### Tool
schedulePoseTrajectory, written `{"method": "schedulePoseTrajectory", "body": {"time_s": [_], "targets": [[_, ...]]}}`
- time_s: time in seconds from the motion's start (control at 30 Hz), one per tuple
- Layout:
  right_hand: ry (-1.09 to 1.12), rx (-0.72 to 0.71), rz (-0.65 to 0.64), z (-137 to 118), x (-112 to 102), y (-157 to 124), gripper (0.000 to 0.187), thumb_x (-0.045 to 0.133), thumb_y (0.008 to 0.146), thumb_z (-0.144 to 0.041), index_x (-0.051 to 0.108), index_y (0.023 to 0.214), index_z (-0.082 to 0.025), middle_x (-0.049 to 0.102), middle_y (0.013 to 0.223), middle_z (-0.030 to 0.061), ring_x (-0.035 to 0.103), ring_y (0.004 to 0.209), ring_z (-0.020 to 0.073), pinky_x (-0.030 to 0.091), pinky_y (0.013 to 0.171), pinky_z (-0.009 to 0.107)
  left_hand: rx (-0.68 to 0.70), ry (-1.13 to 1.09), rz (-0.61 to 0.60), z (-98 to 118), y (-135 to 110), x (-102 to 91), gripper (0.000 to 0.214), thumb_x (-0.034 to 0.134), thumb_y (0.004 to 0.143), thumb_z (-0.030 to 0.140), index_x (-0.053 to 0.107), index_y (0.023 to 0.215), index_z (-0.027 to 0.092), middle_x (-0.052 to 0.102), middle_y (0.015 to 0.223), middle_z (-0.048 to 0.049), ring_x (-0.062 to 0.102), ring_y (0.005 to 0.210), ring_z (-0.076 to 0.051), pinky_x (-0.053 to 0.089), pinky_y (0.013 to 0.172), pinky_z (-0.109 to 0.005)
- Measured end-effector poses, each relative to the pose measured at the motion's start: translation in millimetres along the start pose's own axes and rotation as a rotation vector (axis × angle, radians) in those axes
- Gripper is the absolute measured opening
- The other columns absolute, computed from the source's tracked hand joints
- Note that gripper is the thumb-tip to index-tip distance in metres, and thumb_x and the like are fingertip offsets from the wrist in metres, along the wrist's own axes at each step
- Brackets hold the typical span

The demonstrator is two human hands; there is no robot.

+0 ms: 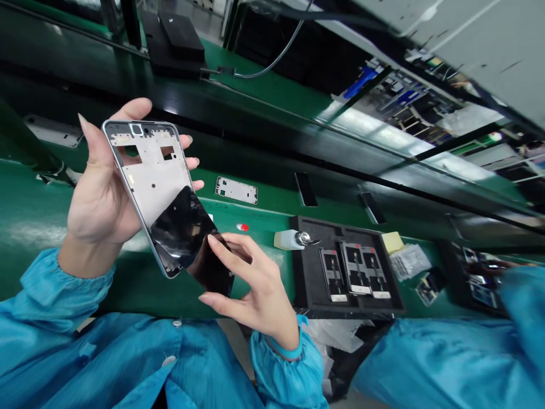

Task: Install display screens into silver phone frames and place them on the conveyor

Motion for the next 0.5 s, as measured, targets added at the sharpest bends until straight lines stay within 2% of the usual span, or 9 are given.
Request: {"method": "schedulePoseTrajectory", "body": {"time_s": [0.1, 0.2, 0.27, 0.33, 0.43, 0.5], "targets": [[0.123, 0.011, 0.043, 5.8, 14.3, 3.1, 0.07, 0.081, 0.101, -0.053, 0.057, 0.165, -0.039, 0.071, 0.141, 0.0112, 0.073, 0.124, 0.0341, 0.068, 0.102, 0.053, 0.121, 0.129, -0.115, -3.7, 1.6, -9.6, 0.043, 0.062, 0.11, 0.058, 0.067, 0.136, 0.025, 0.081, 0.122, -0.0083, 0.082, 0.114, -0.031, 0.071, 0.086, -0.039], [0.262, 0.014, 0.163, 12.3, 36.7, 8.2, 0.075, 0.075, 0.103, -0.059, 0.05, 0.17, -0.038, 0.069, 0.14, 0.014, 0.073, 0.121, 0.033, 0.071, 0.097, 0.054, 0.238, 0.252, -0.299, -7.4, 8.5, -22.7, 0.038, 0.077, 0.103, 0.054, 0.069, 0.123, 0.023, 0.082, 0.121, -0.0056, 0.084, 0.102, -0.025, 0.067, 0.067, -0.024], [0.322, 0.006, 0.234, 16.1, 51.7, 12.4, 0.078, 0.072, 0.104, -0.063, 0.046, 0.173, -0.036, 0.068, 0.137, 0.015, 0.075, 0.114, 0.0302, 0.073, 0.091, 0.05, 0.274, 0.327, -0.387, -9.4, 14.4, -30.5, 0.036, 0.081, 0.101, 0.049, 0.069, 0.122, 0.023, 0.082, 0.123, -0.0063, 0.085, 0.094, -0.022, 0.062, 0.055, -0.019], [0.343, 0.016, 0.259, 19.1, 63.7, 16.5, 0.08, 0.071, 0.104, -0.066, 0.045, 0.173, -0.035, 0.067, 0.135, 0.0146, 0.074, 0.11, 0.0275, 0.072, 0.092, 0.049, 0.299, 0.389, -0.407, -10.3, 19.4, -35.5, 0.034, 0.083, 0.1, 0.046, 0.069, 0.122, 0.024, 0.081, 0.12, -0.0063, 0.083, 0.082, -0.017, 0.057, 0.048, -0.016], [0.343, 0.06, 0.234, 21.5, 75.2, 21.5, 0.084, 0.069, 0.104, -0.07, 0.044, 0.174, -0.032, 0.065, 0.135, 0.0139, 0.072, 0.11, 0.0261, 0.069, 0.1, 0.049, 0.322, 0.445, -0.367, -9.4, 23.2, -37.2, 0.037, 0.089, 0.095, 0.046, 0.072, 0.117, 0.022, 0.079, 0.105, -0.0027, 0.073, 0.062, -0.01, 0.051, 0.043, -0.015], [0.355, 0.085, 0.211, 22.0, 79.5, 24.8, 0.085, 0.066, 0.103, -0.074, 0.043, 0.175, -0.033, 0.063, 0.136, 0.0136, 0.072, 0.109, 0.0254, 0.069, 0.1, 0.048, 0.325, 0.471, -0.322, -7.7, 24.4, -36.3, 0.04, 0.091, 0.091, 0.049, 0.074, 0.113, 0.021, 0.075, 0.094, -0.0016, 0.071, 0.064, -0.011, 0.049, 0.041, -0.015]]}}
Point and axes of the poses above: each hand's wrist, its own y-axis towards the middle knuckle, its own x-axis out of the palm, z = x × y, the point moved 1 cm from there along y, towards the middle knuckle
